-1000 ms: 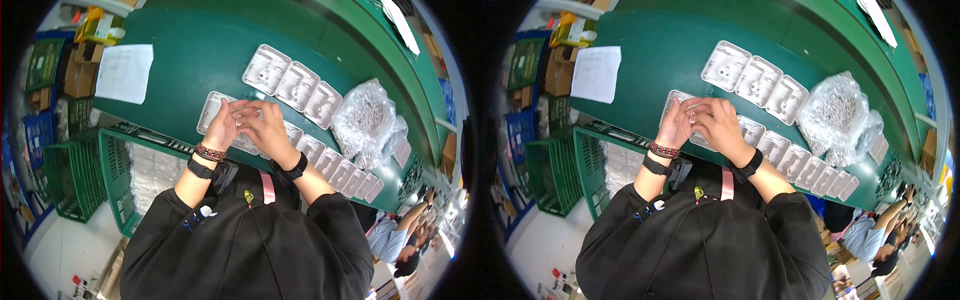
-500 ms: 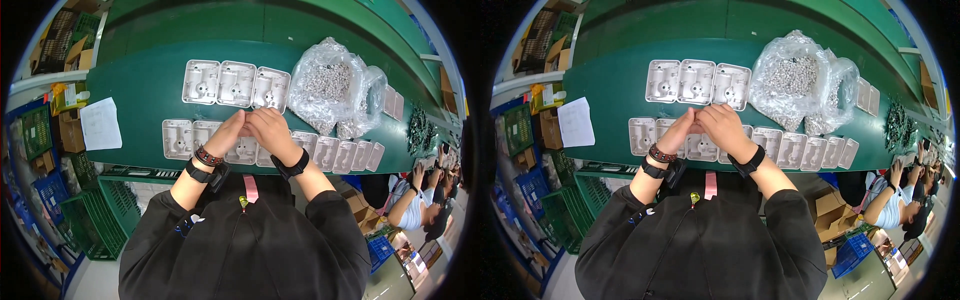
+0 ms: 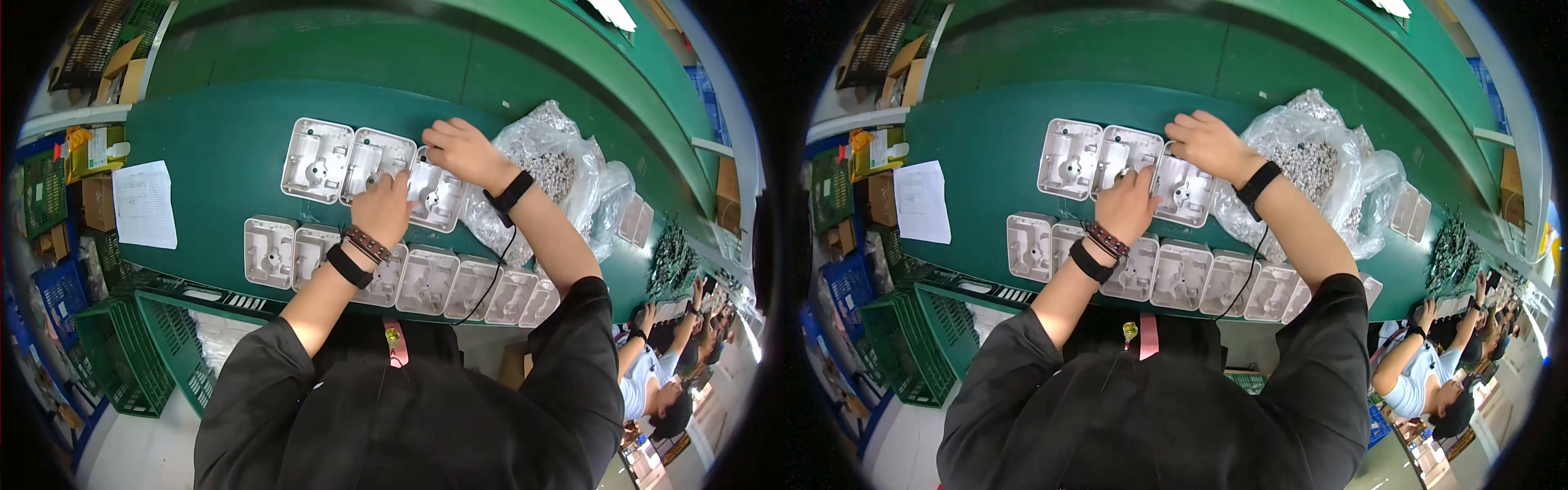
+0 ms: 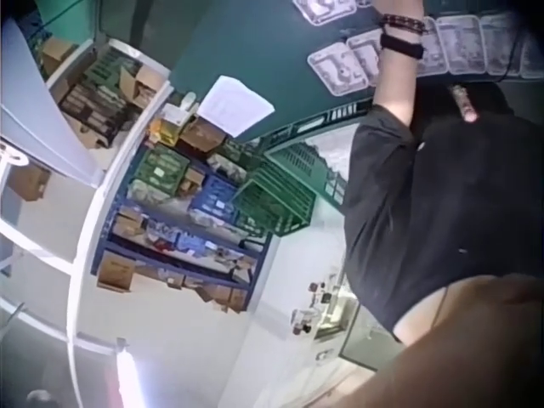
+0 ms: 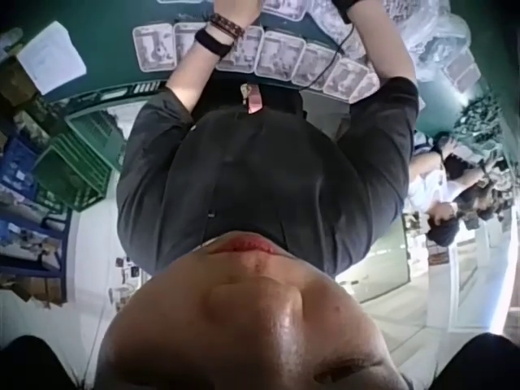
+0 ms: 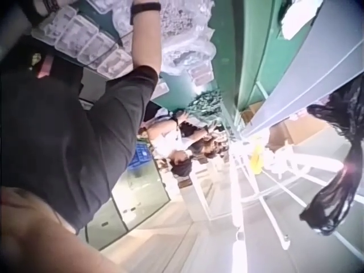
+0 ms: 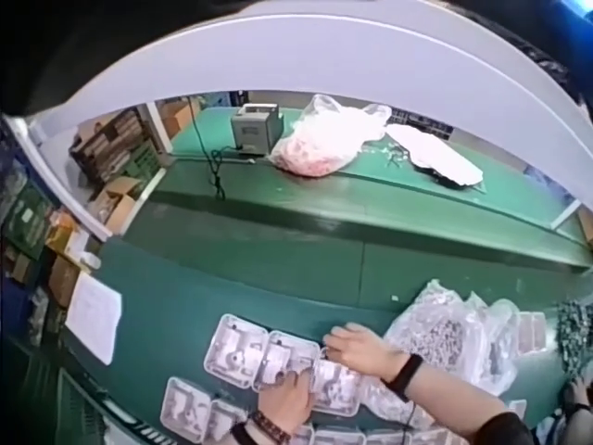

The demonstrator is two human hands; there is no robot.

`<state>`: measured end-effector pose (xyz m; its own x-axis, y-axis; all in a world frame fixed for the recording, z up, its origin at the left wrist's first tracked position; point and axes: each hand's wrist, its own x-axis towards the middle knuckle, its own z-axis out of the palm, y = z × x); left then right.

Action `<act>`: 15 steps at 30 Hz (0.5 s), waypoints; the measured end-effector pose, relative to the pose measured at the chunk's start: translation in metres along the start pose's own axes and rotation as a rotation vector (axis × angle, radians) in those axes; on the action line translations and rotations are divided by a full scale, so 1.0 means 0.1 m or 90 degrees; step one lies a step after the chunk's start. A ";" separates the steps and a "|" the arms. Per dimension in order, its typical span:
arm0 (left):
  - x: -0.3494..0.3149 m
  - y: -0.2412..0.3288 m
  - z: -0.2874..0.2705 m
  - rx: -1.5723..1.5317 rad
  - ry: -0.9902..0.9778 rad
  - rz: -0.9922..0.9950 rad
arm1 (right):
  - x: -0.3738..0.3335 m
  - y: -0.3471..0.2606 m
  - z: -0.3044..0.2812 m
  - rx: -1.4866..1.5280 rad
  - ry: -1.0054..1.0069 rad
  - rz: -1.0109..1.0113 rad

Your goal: The person picks up small white components from a bag and places them into plastic housings by hand. They then pick up the housings and move them to a different area of the table.

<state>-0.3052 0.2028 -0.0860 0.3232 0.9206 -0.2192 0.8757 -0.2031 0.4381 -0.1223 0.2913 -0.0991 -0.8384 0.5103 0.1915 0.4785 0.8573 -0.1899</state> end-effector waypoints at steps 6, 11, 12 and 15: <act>-0.01 -0.03 0.14 0.017 0.031 0.007 | 0.04 0.03 0.14 0.001 -0.061 -0.011; -0.02 -0.05 0.14 0.005 0.003 -0.013 | -0.02 0.00 0.09 0.079 -0.034 0.037; 0.00 -0.05 0.14 0.005 0.001 -0.014 | -0.03 0.00 0.09 0.089 -0.051 0.055; 0.03 -0.04 0.12 0.006 -0.030 -0.021 | -0.08 -0.04 -0.03 0.108 -0.085 0.097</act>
<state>-0.3032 0.2027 -0.0986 0.3099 0.9104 -0.2739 0.8894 -0.1758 0.4220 -0.1166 0.2840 -0.0966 -0.7928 0.6092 0.0211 0.5603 0.7419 -0.3683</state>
